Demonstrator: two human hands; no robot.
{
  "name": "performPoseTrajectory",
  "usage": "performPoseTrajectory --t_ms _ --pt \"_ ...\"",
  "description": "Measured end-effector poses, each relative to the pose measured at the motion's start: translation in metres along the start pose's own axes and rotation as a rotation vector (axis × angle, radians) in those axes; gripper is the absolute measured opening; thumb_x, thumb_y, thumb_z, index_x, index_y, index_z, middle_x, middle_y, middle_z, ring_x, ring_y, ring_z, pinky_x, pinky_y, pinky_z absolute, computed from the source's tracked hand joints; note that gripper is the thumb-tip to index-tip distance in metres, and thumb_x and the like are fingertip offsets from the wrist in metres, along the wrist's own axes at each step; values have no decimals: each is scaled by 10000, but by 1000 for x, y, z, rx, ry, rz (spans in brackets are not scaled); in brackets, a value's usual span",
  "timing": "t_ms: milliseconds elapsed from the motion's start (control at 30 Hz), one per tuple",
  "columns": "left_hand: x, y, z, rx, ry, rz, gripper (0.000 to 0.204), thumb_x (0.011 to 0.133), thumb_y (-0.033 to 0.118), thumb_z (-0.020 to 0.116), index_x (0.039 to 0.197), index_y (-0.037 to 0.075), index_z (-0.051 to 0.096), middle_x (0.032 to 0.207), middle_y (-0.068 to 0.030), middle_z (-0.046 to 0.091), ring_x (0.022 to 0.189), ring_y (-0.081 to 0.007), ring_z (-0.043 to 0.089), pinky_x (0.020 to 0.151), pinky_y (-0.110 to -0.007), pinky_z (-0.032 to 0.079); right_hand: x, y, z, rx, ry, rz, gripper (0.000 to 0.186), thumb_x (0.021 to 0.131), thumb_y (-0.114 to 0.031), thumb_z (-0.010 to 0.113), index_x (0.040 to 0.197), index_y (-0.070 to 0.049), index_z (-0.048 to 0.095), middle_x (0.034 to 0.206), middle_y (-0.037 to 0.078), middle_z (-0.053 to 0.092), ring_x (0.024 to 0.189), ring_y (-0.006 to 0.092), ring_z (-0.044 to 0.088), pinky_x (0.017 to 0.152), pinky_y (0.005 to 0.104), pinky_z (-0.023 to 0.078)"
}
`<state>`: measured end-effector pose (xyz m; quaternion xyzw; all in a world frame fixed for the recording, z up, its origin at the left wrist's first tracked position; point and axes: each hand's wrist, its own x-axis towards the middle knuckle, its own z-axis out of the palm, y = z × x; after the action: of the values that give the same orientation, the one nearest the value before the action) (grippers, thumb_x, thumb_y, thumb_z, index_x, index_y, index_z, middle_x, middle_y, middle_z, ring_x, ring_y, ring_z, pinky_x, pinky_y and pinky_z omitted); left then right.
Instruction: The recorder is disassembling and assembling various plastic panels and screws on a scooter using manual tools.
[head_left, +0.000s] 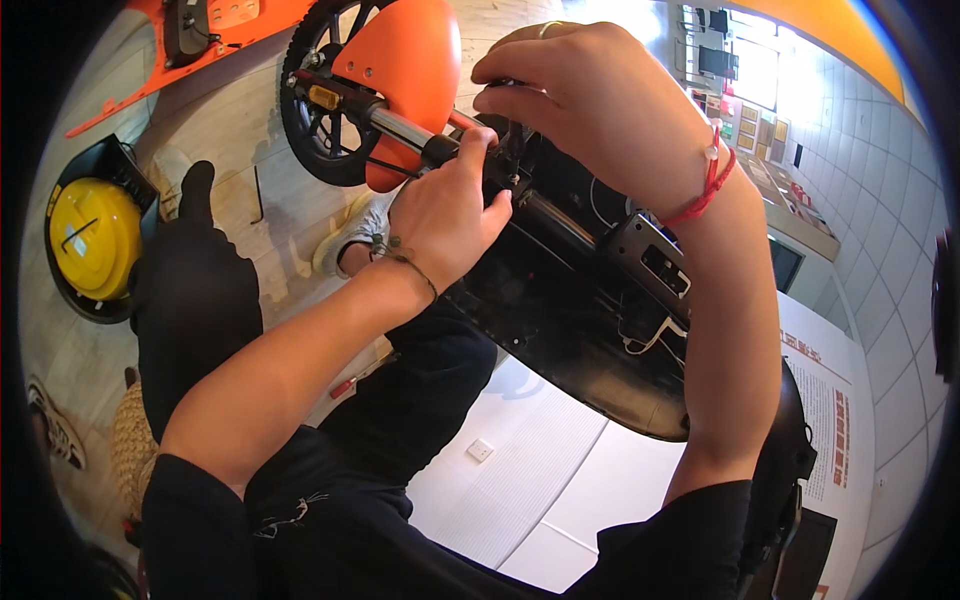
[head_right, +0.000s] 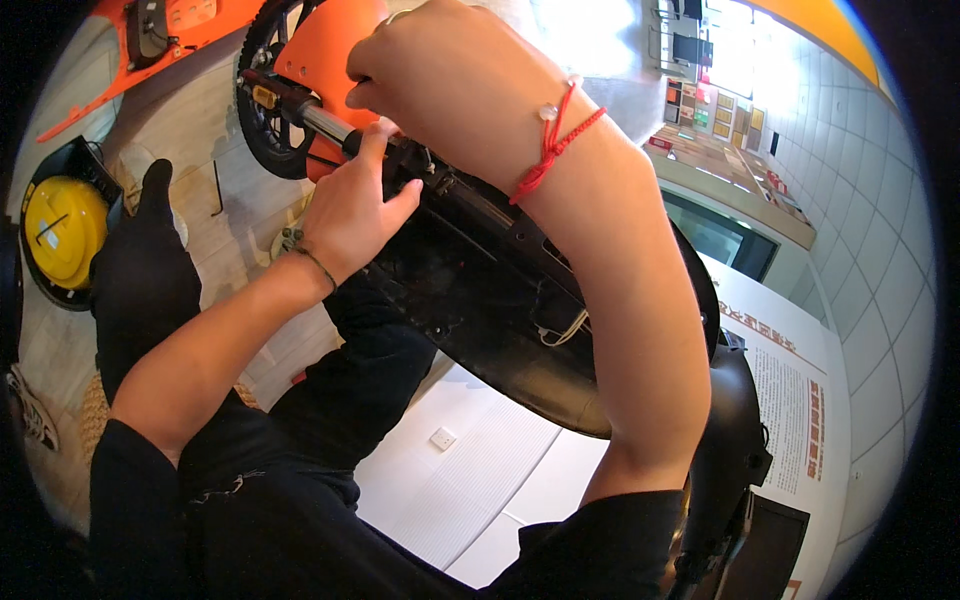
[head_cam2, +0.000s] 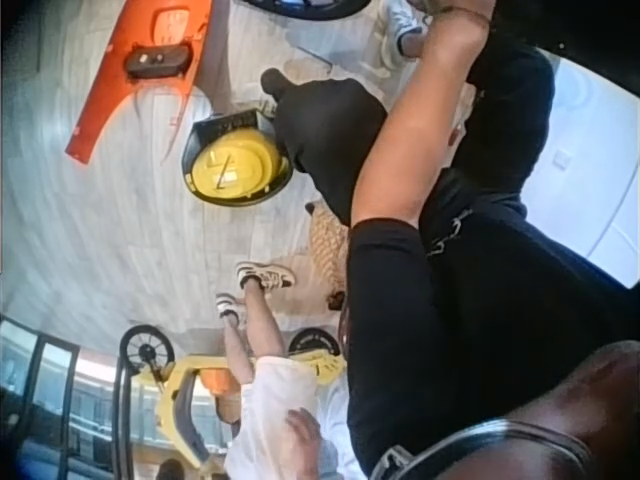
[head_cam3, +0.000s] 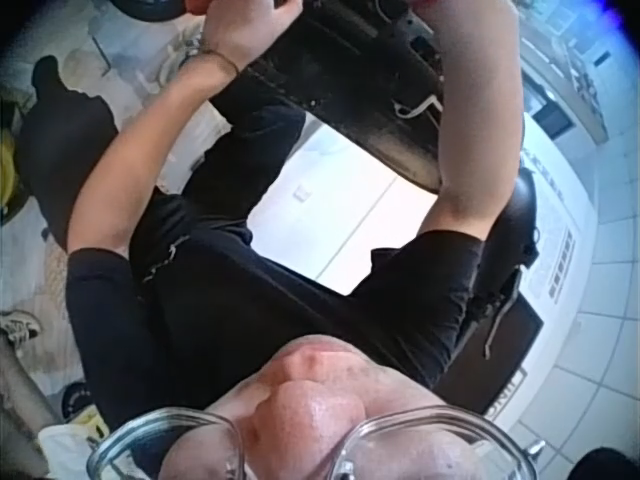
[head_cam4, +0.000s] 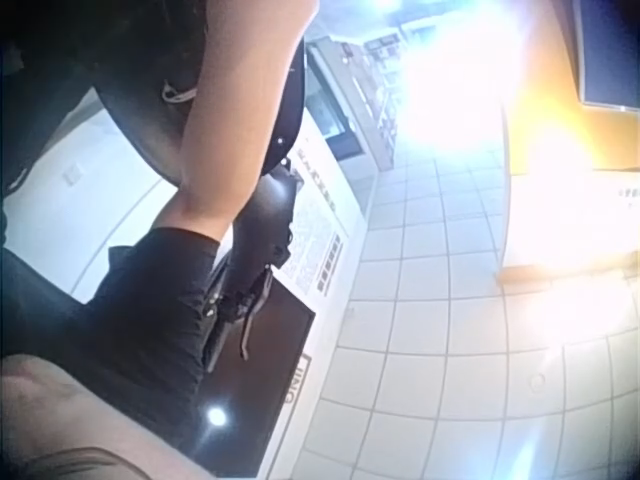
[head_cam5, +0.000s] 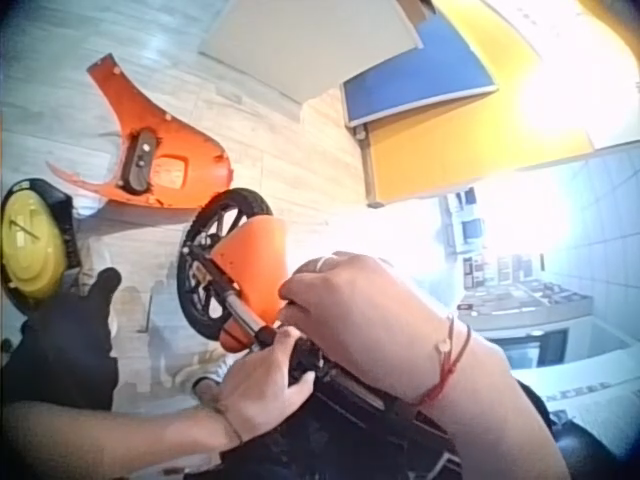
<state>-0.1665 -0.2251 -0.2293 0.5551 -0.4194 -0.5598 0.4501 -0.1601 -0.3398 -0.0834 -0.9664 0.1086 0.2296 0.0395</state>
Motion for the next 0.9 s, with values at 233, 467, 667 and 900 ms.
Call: performPoseTrajectory --t_ms 233,467,667,900 --pt "-8 -10 16 -97 209 212 451 810 135 627 1183 81 380 1248 -156 488 955 -371 595 757 -451 507 13 -10 -10 90 -320 147 135 809 -152 623 764 -27 606 741 153 622 743 312 628 695 359 504" --pt "-10 -11 23 -22 275 370 419 804 102 639 1168 65 436 1253 -189 441 1040 -381 535 825 -427 477 -11 -11 -17 144 -92 123 166 819 -144 598 746 4 582 700 158 600 714 330 612 667 385 490" --pt "-13 -12 21 161 255 422 355 802 89 652 1128 33 522 1211 -215 449 1047 -396 522 858 -424 466 -11 -10 -18 134 -131 128 177 819 -148 601 728 0 569 681 155 592 702 325 607 666 382 488" --pt "-3 -9 29 458 259 317 339 815 222 653 1106 63 583 1345 -100 424 910 -256 597 696 -344 545 -20 -13 -17 177 -84 123 164 816 -136 608 733 0 573 688 144 601 691 313 612 659 364 494"
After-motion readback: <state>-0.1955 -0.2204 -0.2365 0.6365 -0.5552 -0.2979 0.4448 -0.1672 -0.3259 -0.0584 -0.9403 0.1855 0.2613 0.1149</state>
